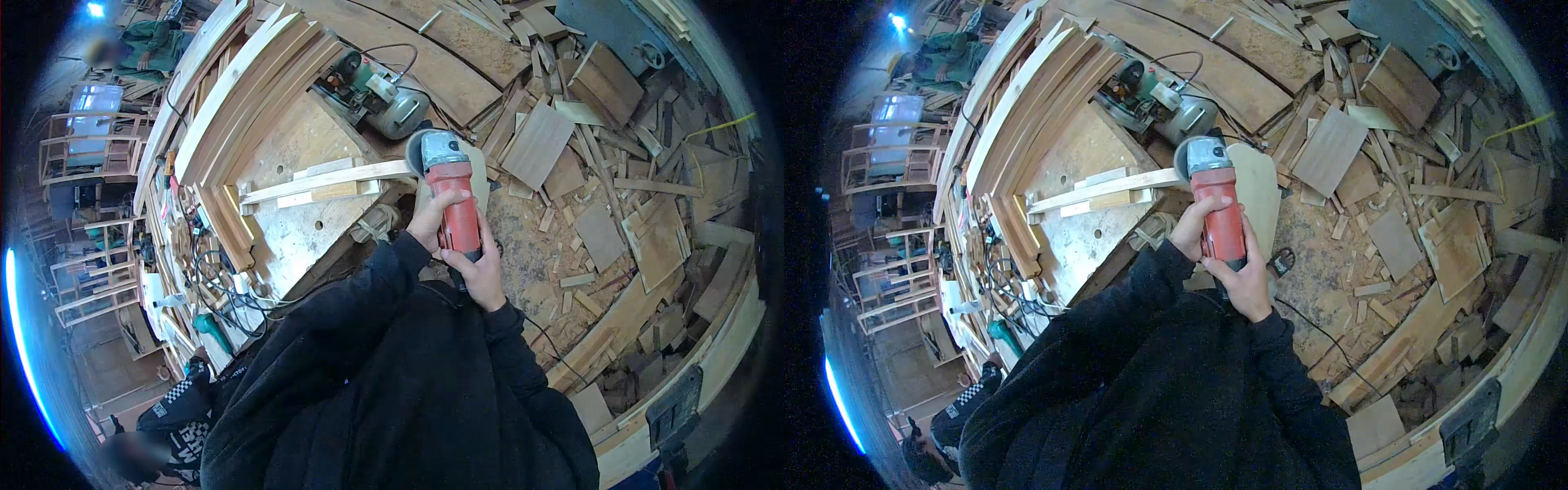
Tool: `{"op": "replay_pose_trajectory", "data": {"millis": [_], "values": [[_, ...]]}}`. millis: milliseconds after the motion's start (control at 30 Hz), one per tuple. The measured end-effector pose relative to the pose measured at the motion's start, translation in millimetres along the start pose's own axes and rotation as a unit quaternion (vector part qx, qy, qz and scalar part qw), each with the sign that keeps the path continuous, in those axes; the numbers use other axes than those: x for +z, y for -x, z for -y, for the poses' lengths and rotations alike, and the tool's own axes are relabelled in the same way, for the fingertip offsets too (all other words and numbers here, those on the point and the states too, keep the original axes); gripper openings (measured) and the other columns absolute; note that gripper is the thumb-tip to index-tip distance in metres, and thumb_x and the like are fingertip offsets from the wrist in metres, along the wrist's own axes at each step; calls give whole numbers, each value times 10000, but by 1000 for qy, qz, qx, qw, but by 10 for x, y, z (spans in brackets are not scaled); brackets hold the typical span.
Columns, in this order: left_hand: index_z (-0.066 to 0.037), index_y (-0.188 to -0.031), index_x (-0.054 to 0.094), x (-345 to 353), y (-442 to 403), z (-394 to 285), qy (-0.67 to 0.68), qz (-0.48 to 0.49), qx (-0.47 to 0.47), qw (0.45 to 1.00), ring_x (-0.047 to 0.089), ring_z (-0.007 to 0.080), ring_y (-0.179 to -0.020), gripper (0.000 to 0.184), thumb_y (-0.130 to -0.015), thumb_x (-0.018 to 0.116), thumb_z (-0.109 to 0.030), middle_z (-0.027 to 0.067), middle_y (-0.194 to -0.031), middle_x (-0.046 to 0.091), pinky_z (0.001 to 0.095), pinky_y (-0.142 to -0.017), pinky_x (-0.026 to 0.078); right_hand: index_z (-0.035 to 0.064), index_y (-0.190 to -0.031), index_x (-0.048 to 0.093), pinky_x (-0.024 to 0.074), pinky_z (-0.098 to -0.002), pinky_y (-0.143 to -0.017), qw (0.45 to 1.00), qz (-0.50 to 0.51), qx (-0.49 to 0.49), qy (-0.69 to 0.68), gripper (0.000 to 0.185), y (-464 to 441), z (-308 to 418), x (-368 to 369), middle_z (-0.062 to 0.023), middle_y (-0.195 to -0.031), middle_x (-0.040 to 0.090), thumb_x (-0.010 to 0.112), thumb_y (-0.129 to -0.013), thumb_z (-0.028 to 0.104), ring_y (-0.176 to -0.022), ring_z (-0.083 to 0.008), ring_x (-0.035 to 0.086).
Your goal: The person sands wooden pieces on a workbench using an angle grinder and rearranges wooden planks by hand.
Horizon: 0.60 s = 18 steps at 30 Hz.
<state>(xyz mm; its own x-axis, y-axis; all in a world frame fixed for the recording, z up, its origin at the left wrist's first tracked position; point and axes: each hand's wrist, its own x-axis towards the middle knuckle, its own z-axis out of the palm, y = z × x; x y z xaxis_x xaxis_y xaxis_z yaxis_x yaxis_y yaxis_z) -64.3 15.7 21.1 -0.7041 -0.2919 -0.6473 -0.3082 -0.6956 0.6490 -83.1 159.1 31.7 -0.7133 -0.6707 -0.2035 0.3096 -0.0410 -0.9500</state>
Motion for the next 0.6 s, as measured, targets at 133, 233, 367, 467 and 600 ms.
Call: {"op": "replay_pose_trajectory", "data": {"millis": [133,233,367,467,600], "values": [[-49,-1096,525,98,-90,62,-4,12,-47,999,623,171,-799,379,-813,673,-253,69,-939,619,331,-738,527,-30,-1434,298,378,-337,-1033,999,-30,17,-39,855,20,-223,-130,-182,-1361,463,748,-735,174,-1219,-234,495],[-66,-1060,541,159,-262,214,-42,1,-37,998,615,163,-768,351,-799,689,-248,49,-876,603,327,-703,519,-30,-1425,318,373,-336,-1034,994,-25,65,-81,840,14,-365,-293,-168,-1339,483,748,-738,189,-1204,-226,503],[-90,-994,539,193,-614,489,-97,-36,-56,993,599,163,-704,305,-777,697,-236,36,-810,580,320,-640,499,45,-1426,348,516,-312,-814,956,-56,149,-245,739,31,-604,-396,-132,-1213,554,698,-785,153,-977,-196,611],[-50,-931,569,111,-892,753,-103,-45,-80,990,597,179,-648,308,-729,720,-227,52,-778,592,333,-605,497,74,-1421,357,545,-306,-641,945,-66,174,-269,696,76,-684,-459,-124,-1063,601,673,-804,123,-797,-190,642],[-41,-936,573,332,-475,479,-109,-18,-66,992,597,175,-645,306,-736,713,-224,50,-776,595,335,-602,496,58,-1426,332,553,-308,-668,958,-101,124,-237,736,187,-402,-303,-131,-1065,596,691,-787,115,-806,-193,644]]}}
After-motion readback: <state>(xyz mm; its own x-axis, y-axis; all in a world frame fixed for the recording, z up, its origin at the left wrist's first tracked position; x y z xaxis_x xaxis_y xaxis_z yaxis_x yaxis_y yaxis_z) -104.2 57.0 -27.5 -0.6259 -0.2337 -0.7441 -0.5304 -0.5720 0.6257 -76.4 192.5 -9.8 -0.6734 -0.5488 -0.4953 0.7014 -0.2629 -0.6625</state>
